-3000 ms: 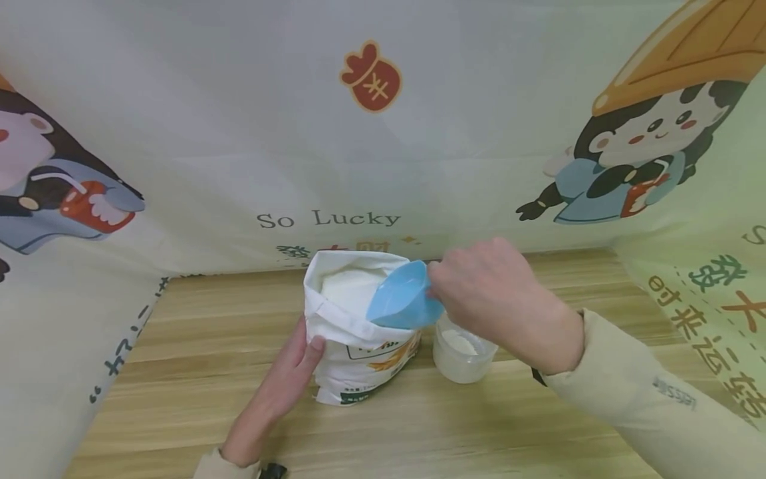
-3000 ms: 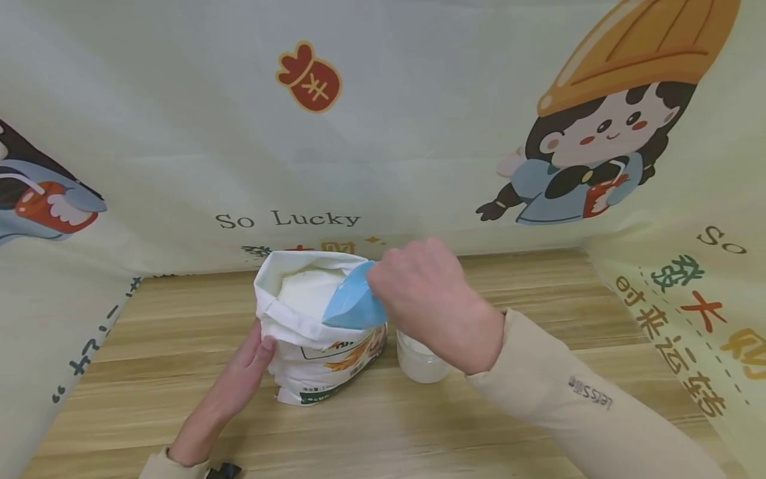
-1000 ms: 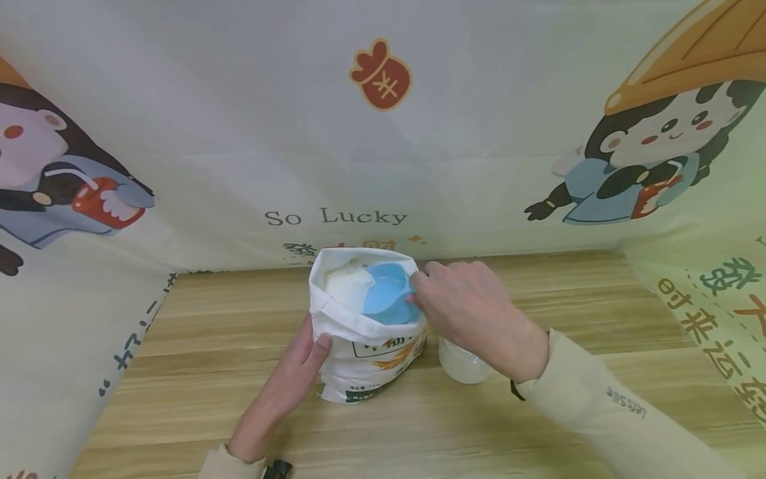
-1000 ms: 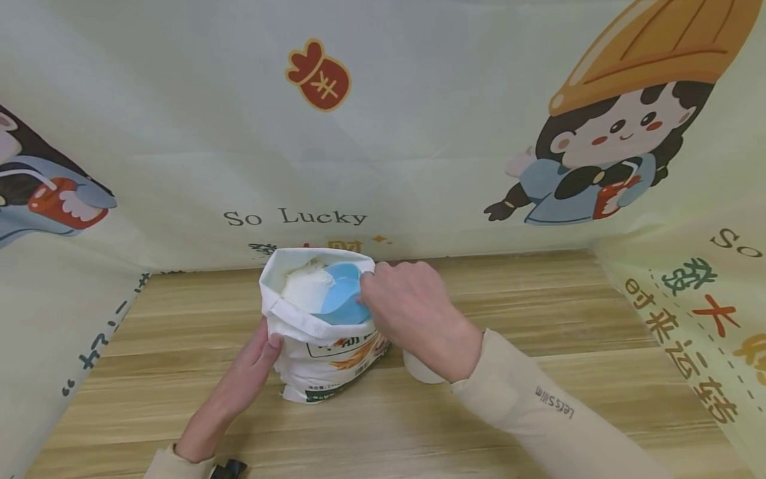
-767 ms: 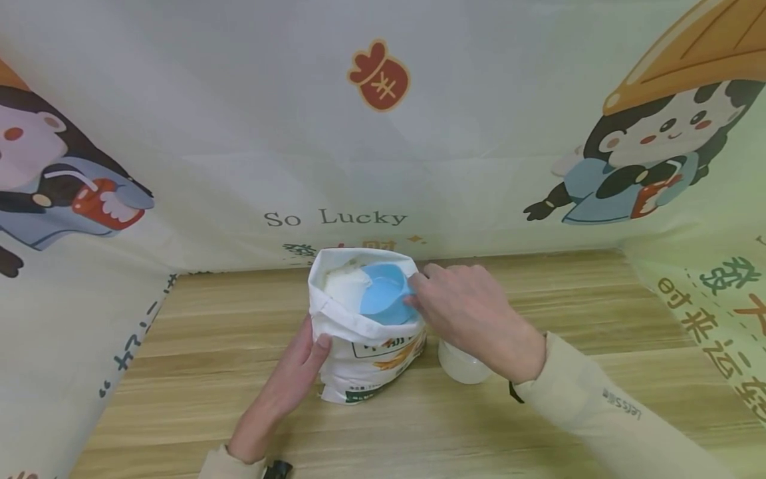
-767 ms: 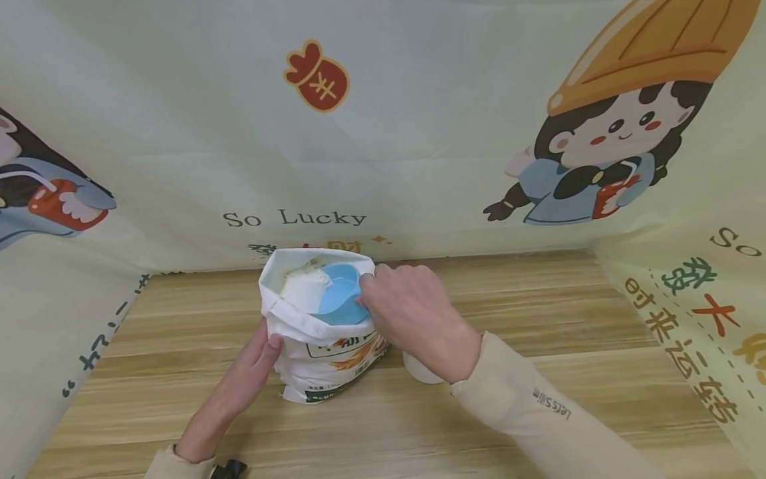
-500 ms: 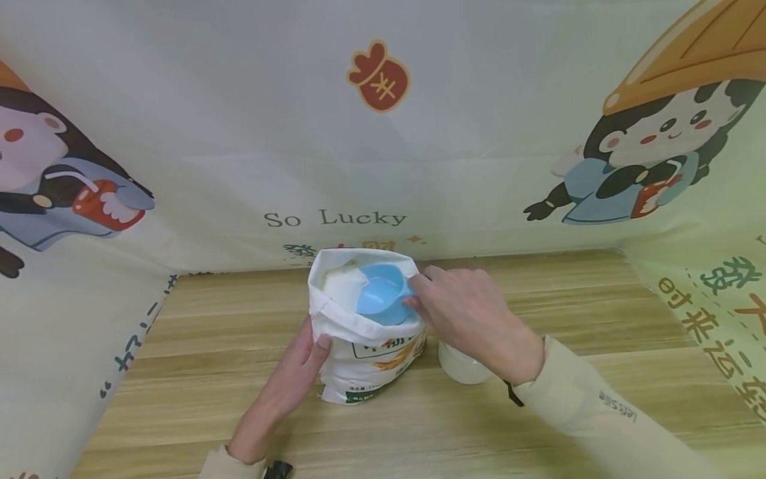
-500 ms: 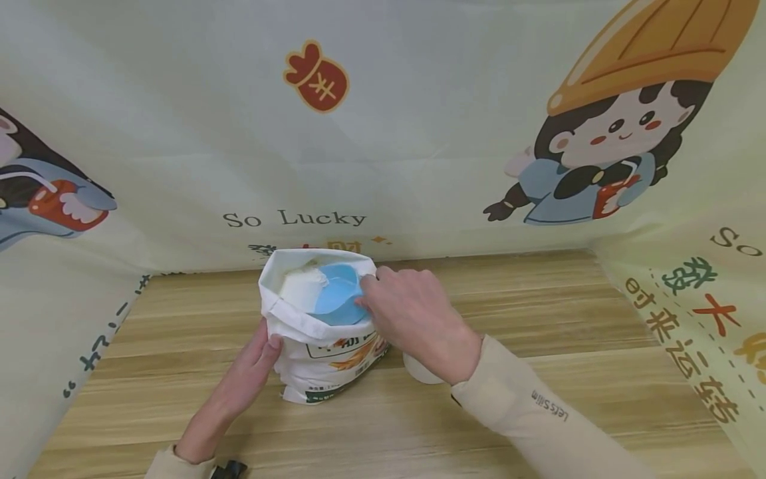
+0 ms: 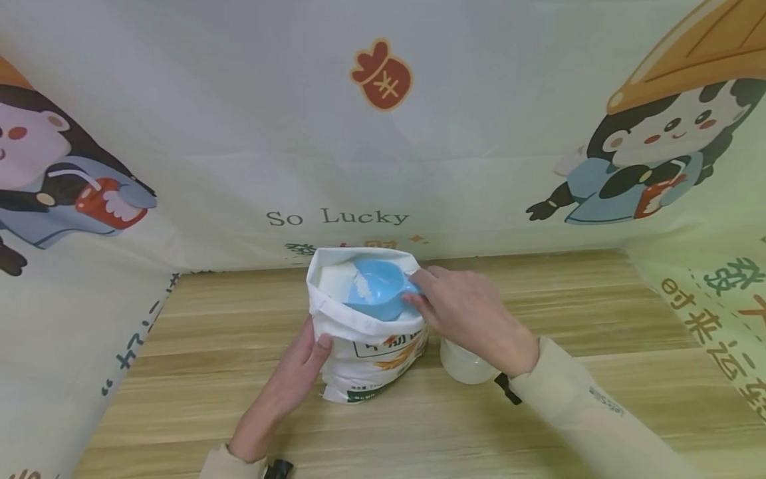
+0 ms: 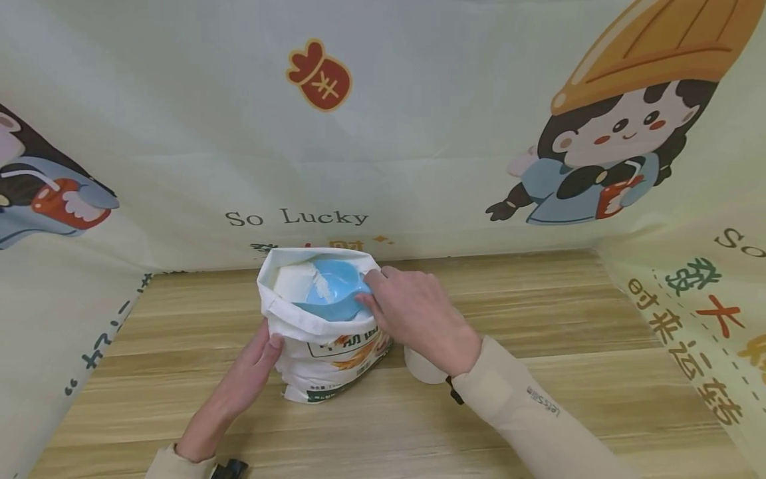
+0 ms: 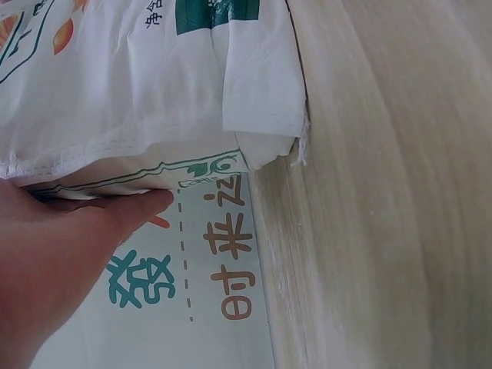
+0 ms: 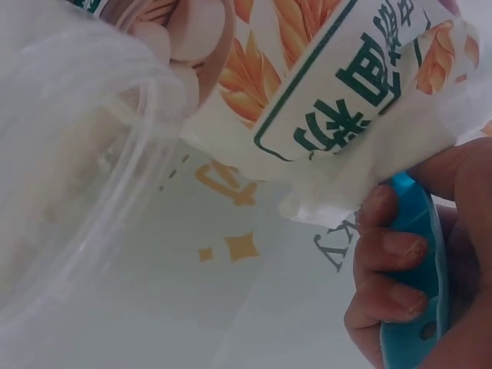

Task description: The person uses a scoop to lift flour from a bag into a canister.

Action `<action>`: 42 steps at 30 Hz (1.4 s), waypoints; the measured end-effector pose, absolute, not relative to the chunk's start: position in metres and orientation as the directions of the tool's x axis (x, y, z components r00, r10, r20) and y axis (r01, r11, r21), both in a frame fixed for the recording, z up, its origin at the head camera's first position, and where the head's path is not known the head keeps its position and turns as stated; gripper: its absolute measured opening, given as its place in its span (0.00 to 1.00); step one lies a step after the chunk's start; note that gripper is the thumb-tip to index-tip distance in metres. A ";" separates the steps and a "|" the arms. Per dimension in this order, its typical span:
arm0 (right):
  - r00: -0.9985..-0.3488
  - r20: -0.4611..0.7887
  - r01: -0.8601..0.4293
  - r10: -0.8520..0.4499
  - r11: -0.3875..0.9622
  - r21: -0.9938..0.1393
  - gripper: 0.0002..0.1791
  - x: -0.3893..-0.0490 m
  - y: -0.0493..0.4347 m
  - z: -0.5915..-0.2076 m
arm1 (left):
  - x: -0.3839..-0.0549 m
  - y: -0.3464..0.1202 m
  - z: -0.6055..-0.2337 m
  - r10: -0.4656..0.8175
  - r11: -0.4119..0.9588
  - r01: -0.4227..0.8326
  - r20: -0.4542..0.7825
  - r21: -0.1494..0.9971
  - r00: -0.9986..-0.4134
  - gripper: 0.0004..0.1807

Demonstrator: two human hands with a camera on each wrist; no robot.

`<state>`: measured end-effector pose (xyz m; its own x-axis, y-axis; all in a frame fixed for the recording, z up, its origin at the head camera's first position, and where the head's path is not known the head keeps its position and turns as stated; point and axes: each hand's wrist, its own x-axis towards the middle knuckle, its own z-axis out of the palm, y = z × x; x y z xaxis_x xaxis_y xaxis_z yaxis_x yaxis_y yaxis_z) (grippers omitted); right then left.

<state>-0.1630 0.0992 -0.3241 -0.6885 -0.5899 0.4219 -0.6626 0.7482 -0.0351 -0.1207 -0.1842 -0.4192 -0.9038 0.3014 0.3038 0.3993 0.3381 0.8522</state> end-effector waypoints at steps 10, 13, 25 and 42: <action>-0.703 0.430 -0.663 -0.566 0.740 -0.108 0.16 -0.165 0.099 -0.329 | -0.120 -0.183 -0.420 0.299 0.344 0.393 0.298 0.853 -0.907 0.30; -0.698 0.444 -0.669 -0.562 0.732 -0.125 0.17 -0.165 0.099 -0.331 | -0.120 -0.183 -0.420 0.293 0.347 0.382 0.288 0.857 -0.912 0.32; -0.701 0.453 -0.683 -0.551 0.702 -0.203 0.16 -0.167 0.105 -0.335 | -0.120 -0.183 -0.420 0.285 0.349 0.374 0.283 0.859 -0.916 0.32; -0.733 0.429 -0.666 -0.528 0.685 -0.296 0.13 -0.161 0.129 -0.322 | -0.119 -0.183 -0.421 0.279 0.352 0.374 0.285 0.858 -0.917 0.32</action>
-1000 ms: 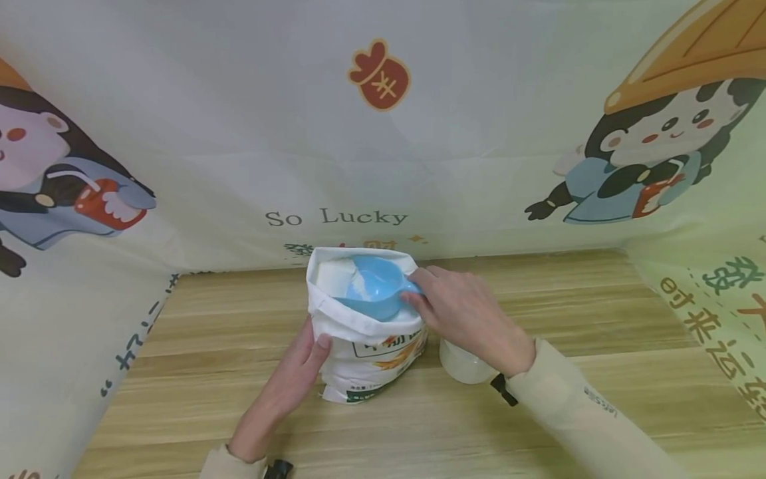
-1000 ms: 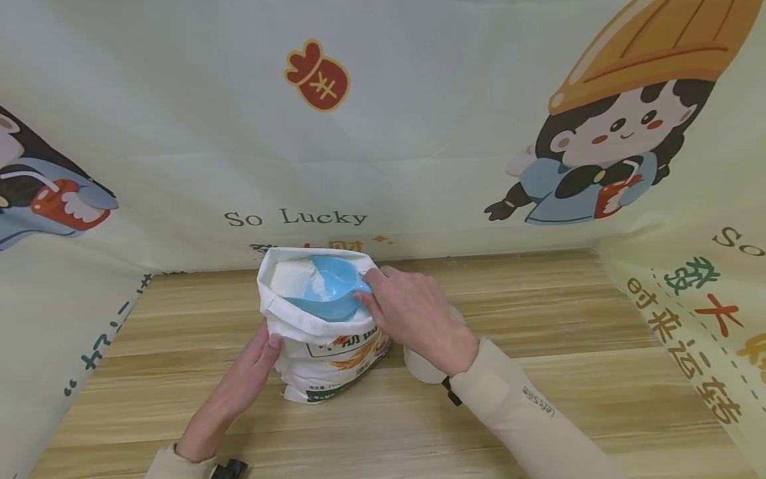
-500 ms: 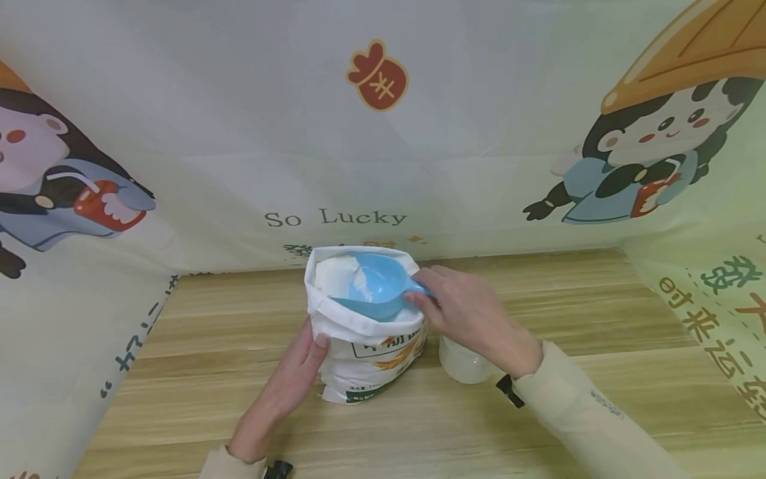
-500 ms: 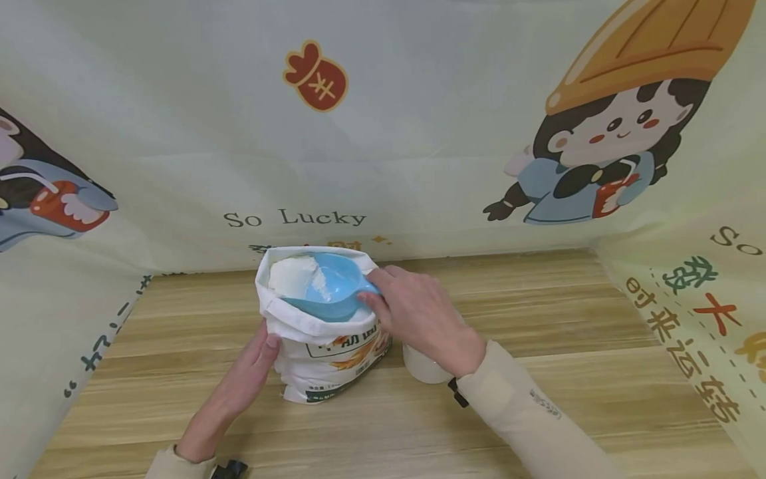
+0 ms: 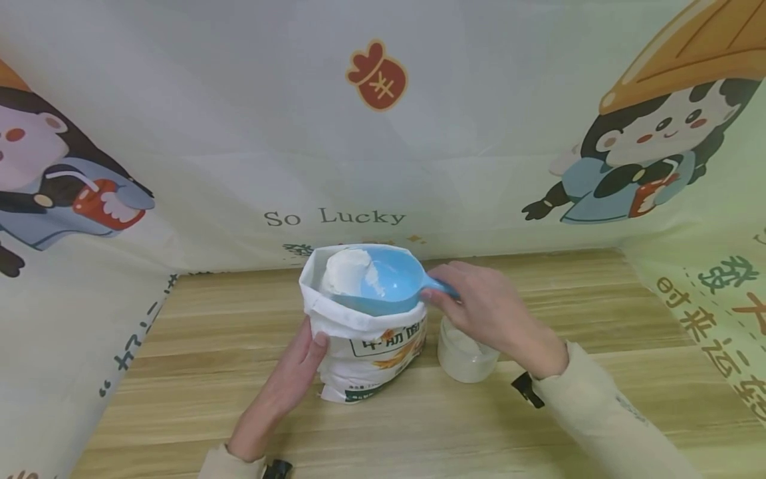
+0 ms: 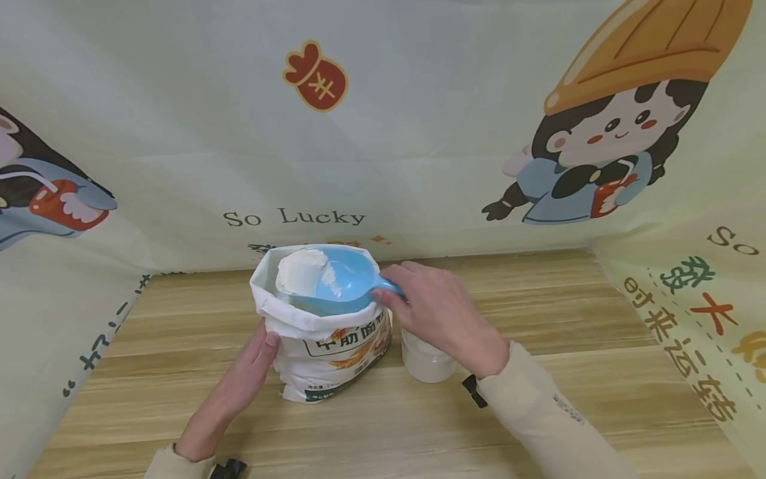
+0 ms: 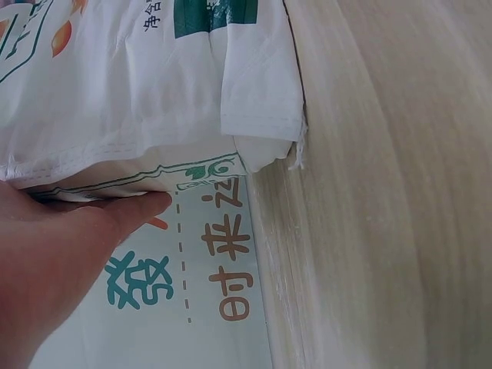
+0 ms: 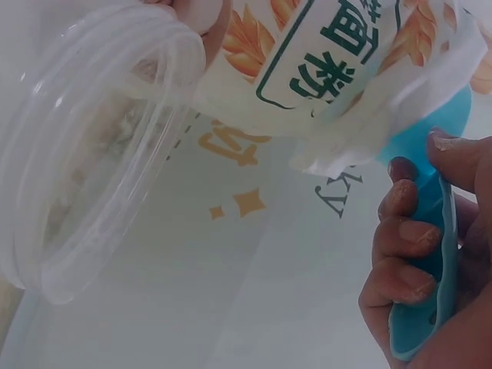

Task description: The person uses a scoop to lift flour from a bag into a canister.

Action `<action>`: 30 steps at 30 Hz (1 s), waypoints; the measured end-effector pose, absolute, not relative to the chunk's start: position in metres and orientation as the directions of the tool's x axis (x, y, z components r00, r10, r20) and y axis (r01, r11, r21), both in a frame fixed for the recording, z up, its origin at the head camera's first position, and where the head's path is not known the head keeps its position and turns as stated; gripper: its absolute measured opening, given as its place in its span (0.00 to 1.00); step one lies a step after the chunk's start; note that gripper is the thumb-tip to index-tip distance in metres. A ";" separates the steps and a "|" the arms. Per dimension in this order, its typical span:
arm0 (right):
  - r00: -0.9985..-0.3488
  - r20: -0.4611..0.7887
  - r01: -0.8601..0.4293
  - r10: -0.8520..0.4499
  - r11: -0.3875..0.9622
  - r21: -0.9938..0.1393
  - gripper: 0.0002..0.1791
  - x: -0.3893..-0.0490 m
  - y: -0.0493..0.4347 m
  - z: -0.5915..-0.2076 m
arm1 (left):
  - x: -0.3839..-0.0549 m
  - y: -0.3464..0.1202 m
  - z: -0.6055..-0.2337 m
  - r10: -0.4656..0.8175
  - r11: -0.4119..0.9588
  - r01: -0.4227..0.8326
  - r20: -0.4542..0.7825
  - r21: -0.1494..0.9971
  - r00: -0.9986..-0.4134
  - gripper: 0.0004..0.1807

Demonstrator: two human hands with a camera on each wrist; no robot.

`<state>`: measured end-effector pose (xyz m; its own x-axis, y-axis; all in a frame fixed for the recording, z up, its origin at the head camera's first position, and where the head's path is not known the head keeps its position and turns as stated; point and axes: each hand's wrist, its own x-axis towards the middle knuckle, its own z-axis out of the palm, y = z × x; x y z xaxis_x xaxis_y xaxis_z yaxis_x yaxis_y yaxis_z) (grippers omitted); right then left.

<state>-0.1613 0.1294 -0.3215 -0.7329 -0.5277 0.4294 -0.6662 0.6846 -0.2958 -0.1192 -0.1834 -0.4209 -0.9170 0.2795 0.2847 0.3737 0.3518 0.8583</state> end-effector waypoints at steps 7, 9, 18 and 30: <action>-0.739 0.454 -0.659 -0.498 0.676 -0.331 0.14 -0.160 0.137 -0.319 | -0.119 -0.183 -0.421 0.277 0.358 0.371 0.282 0.857 -0.918 0.34; -0.742 0.455 -0.654 -0.492 0.678 -0.335 0.13 -0.160 0.139 -0.318 | -0.119 -0.183 -0.421 0.274 0.360 0.369 0.280 0.857 -0.920 0.34; -0.748 0.465 -0.649 -0.474 0.670 -0.361 0.12 -0.158 0.149 -0.310 | -0.118 -0.183 -0.421 0.277 0.354 0.372 0.283 0.858 -0.918 0.31; -0.763 0.457 -0.624 -0.457 0.706 -0.335 0.10 -0.151 0.163 -0.298 | -0.117 -0.183 -0.421 0.275 0.354 0.366 0.278 0.861 -0.920 0.32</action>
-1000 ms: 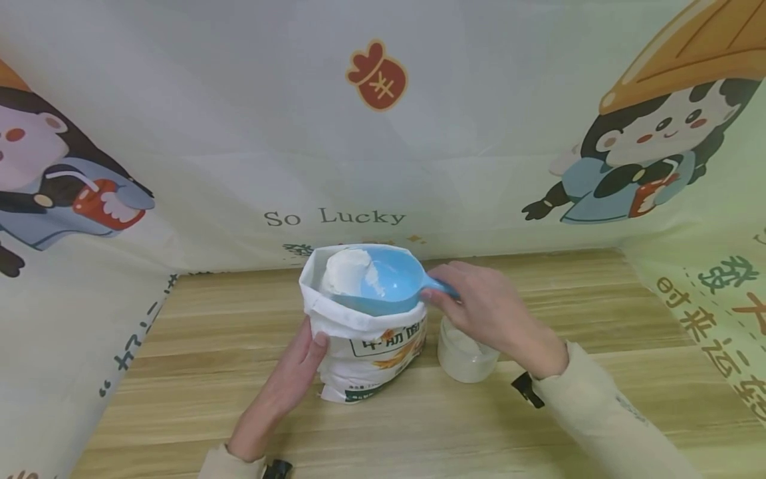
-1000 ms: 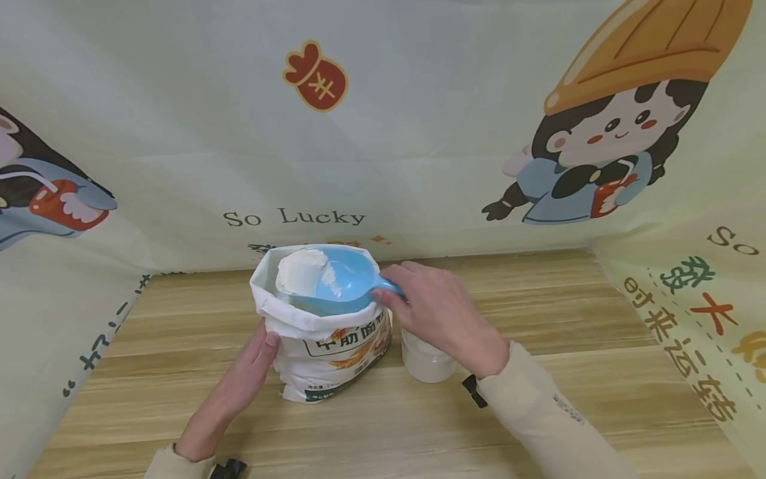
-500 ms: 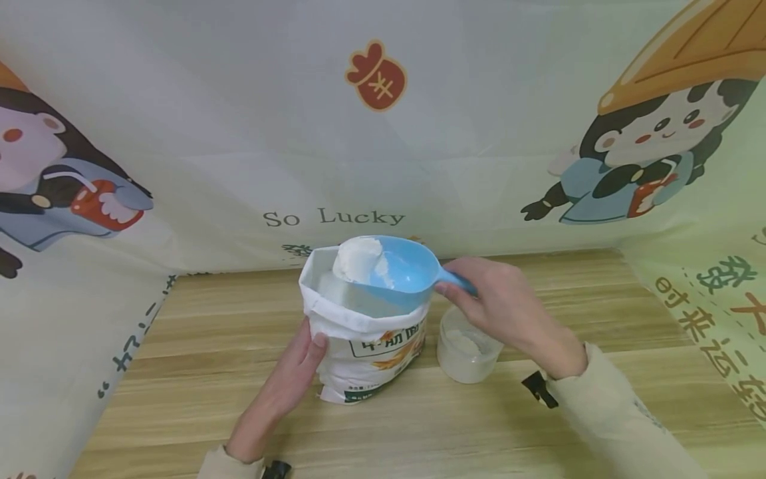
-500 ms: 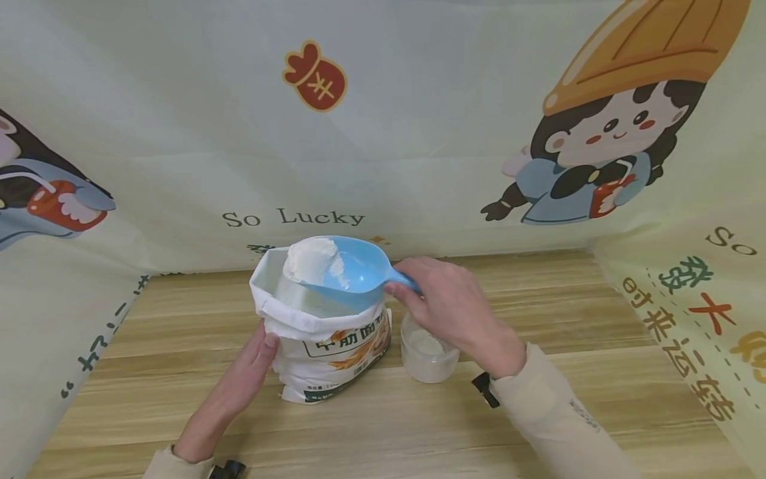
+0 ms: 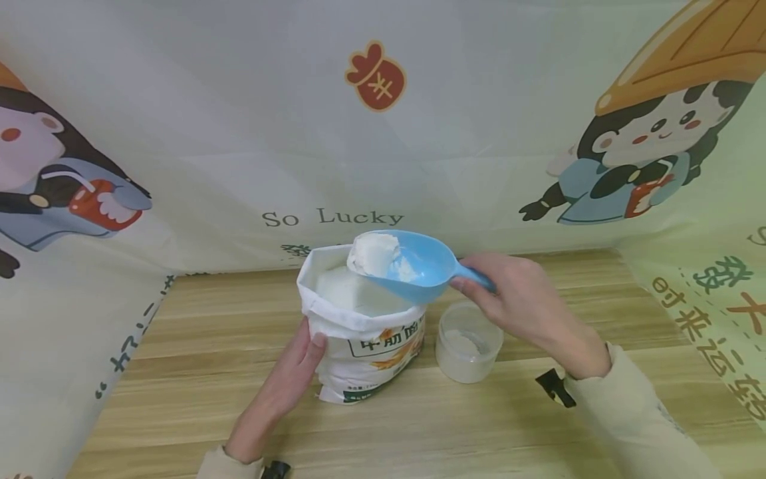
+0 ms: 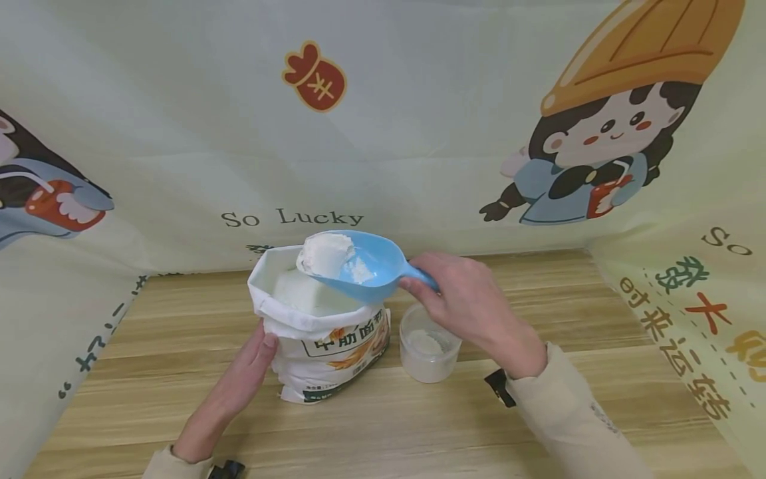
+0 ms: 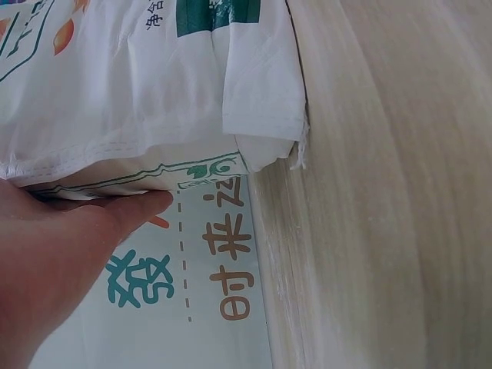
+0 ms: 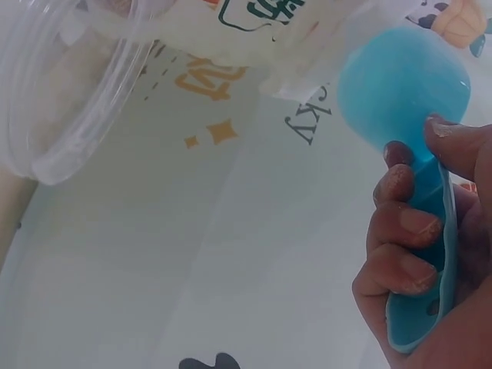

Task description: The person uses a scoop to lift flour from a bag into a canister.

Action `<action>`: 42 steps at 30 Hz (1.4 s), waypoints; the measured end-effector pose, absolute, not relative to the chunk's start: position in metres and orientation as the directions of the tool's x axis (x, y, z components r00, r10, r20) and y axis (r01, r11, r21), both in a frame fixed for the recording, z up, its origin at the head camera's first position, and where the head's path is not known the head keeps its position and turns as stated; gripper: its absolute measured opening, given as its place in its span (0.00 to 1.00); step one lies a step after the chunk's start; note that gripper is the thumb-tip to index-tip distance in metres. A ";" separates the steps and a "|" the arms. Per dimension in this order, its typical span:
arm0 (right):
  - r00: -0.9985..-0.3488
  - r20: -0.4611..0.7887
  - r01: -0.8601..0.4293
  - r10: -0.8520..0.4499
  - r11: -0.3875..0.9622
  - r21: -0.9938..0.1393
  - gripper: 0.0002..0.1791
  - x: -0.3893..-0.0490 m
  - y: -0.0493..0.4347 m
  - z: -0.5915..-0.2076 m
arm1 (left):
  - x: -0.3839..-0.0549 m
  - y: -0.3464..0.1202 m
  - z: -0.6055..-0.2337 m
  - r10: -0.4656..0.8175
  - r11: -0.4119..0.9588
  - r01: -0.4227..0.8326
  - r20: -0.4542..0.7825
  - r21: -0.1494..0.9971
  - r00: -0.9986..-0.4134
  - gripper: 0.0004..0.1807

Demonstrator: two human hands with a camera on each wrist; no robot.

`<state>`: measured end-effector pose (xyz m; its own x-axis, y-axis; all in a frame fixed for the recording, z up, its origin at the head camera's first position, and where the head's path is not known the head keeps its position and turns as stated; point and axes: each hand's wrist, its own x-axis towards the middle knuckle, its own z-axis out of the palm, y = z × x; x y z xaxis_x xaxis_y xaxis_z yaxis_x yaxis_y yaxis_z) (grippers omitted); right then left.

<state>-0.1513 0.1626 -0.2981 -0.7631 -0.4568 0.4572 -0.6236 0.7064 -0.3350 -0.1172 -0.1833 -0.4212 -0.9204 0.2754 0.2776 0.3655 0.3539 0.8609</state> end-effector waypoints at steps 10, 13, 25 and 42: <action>-0.757 0.461 -0.624 -0.463 0.722 -0.300 0.10 -0.149 0.173 -0.296 | -0.118 -0.182 -0.421 0.279 0.348 0.371 0.282 0.861 -0.918 0.32; -0.757 0.463 -0.624 -0.462 0.723 -0.298 0.10 -0.148 0.175 -0.296 | -0.118 -0.182 -0.421 0.275 0.353 0.364 0.276 0.862 -0.921 0.31; -0.739 0.504 -0.635 -0.448 0.714 -0.296 0.08 -0.145 0.188 -0.299 | -0.115 -0.181 -0.419 0.266 0.368 0.339 0.252 0.866 -0.931 0.32; -0.760 0.495 -0.604 -0.421 0.738 -0.300 0.09 -0.139 0.210 -0.302 | -0.115 -0.181 -0.418 0.262 0.377 0.322 0.233 0.868 -0.936 0.35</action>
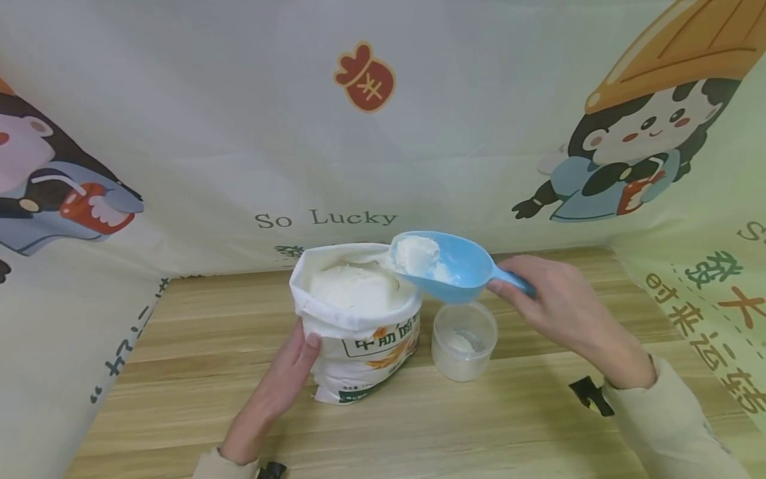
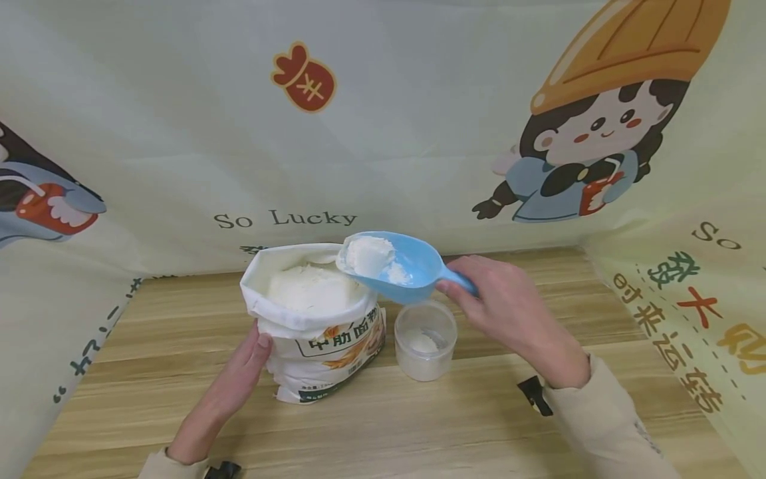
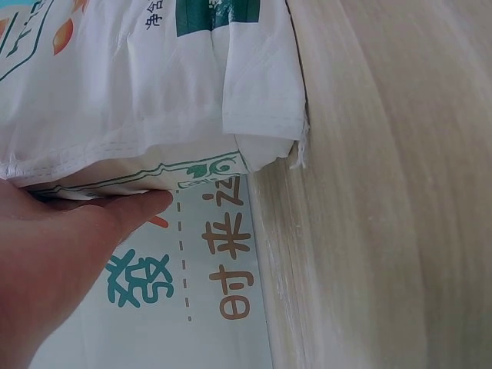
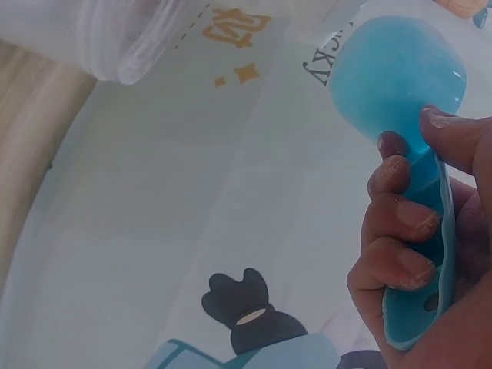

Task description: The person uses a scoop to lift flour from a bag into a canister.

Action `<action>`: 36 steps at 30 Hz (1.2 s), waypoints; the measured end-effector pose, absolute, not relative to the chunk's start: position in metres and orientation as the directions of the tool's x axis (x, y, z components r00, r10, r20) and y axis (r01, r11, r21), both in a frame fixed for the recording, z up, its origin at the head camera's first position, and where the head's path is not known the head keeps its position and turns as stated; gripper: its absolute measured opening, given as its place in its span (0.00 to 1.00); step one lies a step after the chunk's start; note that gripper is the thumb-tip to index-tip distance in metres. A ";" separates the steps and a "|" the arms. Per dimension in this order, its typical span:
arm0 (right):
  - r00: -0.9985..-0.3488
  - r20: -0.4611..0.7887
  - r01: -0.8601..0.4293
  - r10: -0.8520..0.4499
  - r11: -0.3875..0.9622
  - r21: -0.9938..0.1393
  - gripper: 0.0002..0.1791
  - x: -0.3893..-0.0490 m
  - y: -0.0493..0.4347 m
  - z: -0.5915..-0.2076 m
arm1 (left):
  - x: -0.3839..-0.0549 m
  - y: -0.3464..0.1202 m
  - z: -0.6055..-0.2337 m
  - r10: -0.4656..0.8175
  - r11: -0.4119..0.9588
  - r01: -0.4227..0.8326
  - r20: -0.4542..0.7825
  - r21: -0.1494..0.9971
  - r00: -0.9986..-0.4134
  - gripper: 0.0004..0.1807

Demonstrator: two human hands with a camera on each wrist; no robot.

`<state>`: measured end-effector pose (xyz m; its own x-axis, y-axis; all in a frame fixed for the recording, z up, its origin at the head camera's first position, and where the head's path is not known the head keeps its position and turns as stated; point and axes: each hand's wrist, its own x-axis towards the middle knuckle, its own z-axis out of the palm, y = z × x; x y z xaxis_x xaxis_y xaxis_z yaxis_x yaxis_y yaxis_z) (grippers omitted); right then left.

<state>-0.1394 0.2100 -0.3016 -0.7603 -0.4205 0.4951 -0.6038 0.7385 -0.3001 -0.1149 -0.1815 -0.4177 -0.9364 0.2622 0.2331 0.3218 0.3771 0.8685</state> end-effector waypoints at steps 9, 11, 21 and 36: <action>-0.764 0.505 -0.593 -0.402 0.746 -0.302 0.10 -0.135 0.223 -0.307 | -0.114 -0.182 -0.418 0.262 0.381 0.323 0.234 0.867 -0.936 0.36; -0.765 0.507 -0.590 -0.398 0.748 -0.303 0.10 -0.134 0.227 -0.308 | -0.115 -0.182 -0.418 0.263 0.378 0.325 0.237 0.867 -0.935 0.37; -0.777 0.511 -0.558 -0.369 0.780 -0.285 0.11 -0.126 0.247 -0.317 | -0.117 -0.181 -0.420 0.264 0.369 0.314 0.225 0.875 -0.938 0.38; -0.789 0.482 -0.535 -0.382 0.813 -0.230 0.14 -0.111 0.281 -0.334 | -0.117 -0.181 -0.420 0.280 0.352 0.320 0.228 0.880 -0.933 0.36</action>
